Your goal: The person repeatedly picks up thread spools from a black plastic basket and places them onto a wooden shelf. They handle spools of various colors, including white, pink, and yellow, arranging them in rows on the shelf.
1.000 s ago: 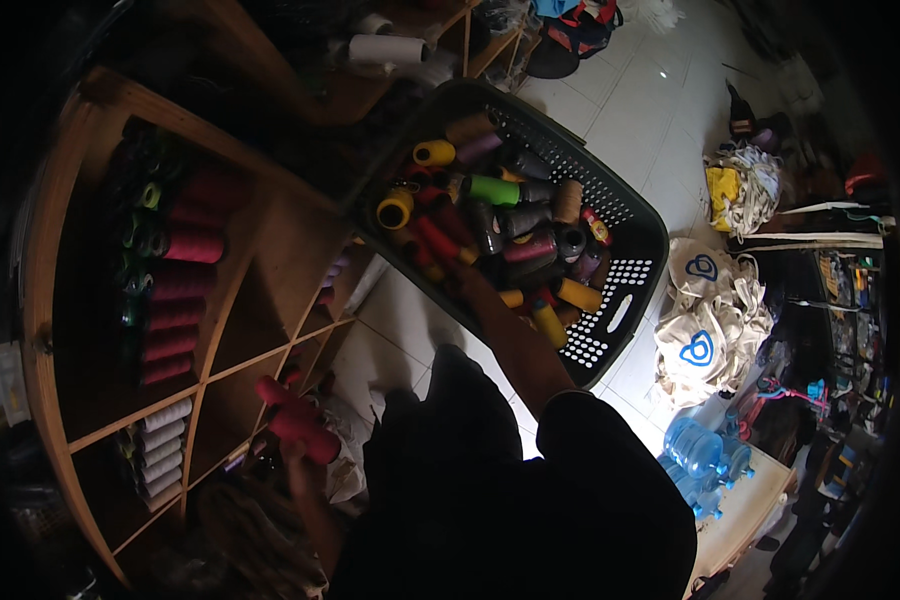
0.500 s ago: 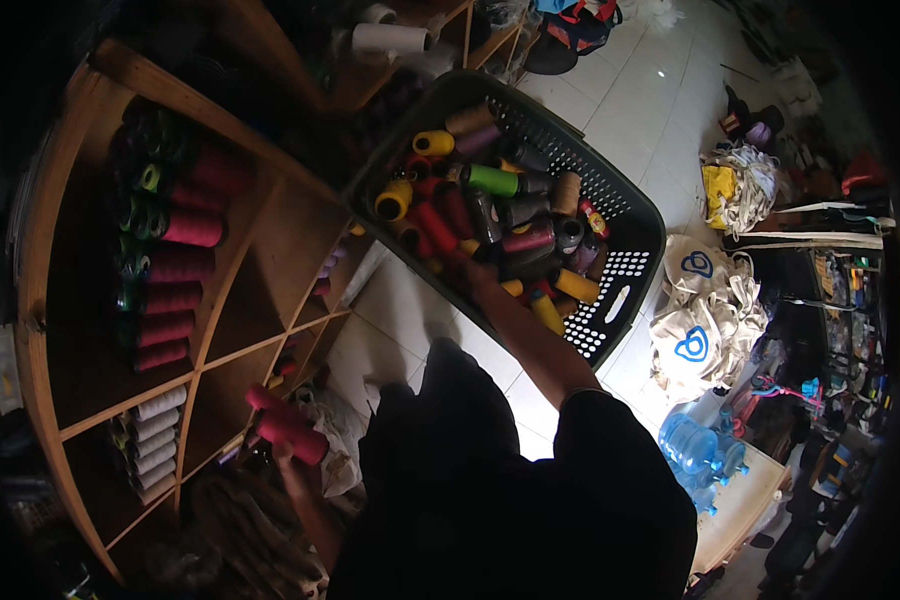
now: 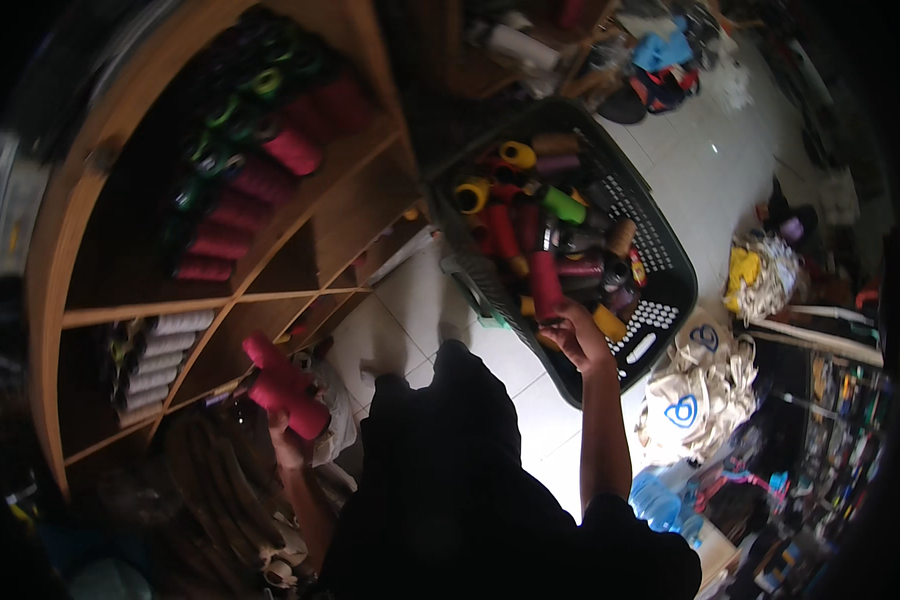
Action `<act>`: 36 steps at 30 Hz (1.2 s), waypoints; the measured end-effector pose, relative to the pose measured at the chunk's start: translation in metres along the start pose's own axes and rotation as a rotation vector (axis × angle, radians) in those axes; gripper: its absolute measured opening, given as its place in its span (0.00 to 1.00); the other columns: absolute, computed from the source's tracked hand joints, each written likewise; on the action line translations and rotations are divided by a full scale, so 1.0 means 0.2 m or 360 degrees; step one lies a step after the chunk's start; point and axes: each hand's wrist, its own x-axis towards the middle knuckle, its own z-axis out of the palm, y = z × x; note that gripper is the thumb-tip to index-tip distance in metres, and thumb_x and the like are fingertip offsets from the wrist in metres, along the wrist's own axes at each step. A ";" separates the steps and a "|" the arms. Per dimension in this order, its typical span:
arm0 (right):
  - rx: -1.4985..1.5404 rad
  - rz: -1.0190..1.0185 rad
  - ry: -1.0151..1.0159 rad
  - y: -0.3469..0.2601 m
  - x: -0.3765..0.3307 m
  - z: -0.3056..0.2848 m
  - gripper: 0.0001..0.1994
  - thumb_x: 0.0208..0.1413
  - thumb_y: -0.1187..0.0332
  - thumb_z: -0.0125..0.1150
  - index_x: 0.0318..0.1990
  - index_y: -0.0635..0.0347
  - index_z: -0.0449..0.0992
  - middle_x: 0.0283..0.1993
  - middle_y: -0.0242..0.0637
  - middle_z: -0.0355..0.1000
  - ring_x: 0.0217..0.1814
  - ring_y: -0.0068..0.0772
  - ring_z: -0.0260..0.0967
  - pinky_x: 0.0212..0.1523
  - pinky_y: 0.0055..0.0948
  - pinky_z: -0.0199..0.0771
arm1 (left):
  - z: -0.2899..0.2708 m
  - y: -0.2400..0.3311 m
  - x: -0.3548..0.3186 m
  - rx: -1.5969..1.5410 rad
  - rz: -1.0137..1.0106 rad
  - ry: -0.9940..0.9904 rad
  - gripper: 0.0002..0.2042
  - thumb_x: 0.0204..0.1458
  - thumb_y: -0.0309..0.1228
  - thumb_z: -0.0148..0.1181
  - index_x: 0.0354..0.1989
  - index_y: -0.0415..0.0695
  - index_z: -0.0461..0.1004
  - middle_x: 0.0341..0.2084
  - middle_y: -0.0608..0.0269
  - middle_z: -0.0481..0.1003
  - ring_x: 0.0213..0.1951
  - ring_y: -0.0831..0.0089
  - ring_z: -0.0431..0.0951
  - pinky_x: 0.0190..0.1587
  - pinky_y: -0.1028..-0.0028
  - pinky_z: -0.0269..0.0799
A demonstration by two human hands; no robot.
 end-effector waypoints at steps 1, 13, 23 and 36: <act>-0.0229 -0.0086 -0.0058 -0.01 -0.03 0.07 0.23 0.49 0.68 0.64 0.54 0.60 0.67 0.43 0.33 0.72 0.41 0.26 0.72 0.40 0.26 0.75 | -0.02 0.03 0.00 0.0011 0.0024 0.0006 0.41 0.45 0.53 0.62 0.63 0.42 0.56 0.54 0.55 0.67 0.55 0.59 0.69 0.57 0.54 0.66; -0.1181 -0.0472 -0.1413 0.64 -0.23 1.47 0.33 0.42 0.79 0.69 0.58 0.61 0.62 0.52 0.35 0.68 0.55 0.30 0.67 0.59 0.34 0.66 | -0.47 0.41 -0.20 0.0292 0.0572 0.0379 0.32 0.43 0.38 0.68 0.57 0.41 0.64 0.47 0.58 0.66 0.50 0.67 0.69 0.54 0.68 0.64; -0.1282 -0.0511 -0.2139 1.63 -0.51 2.39 0.32 0.47 0.80 0.62 0.61 0.60 0.57 0.55 0.35 0.64 0.56 0.29 0.65 0.60 0.34 0.61 | -1.21 0.88 -0.46 0.0911 0.1173 0.1163 0.27 0.44 0.36 0.69 0.52 0.39 0.69 0.45 0.56 0.63 0.52 0.62 0.66 0.56 0.66 0.60; -0.1053 -0.1140 -0.1526 2.52 -0.27 3.31 0.30 0.50 0.75 0.61 0.61 0.67 0.56 0.54 0.46 0.66 0.59 0.38 0.65 0.58 0.35 0.65 | -1.89 1.34 -0.02 0.0992 0.1346 0.1563 0.27 0.38 0.42 0.72 0.42 0.37 0.72 0.44 0.44 0.64 0.47 0.53 0.67 0.52 0.62 0.64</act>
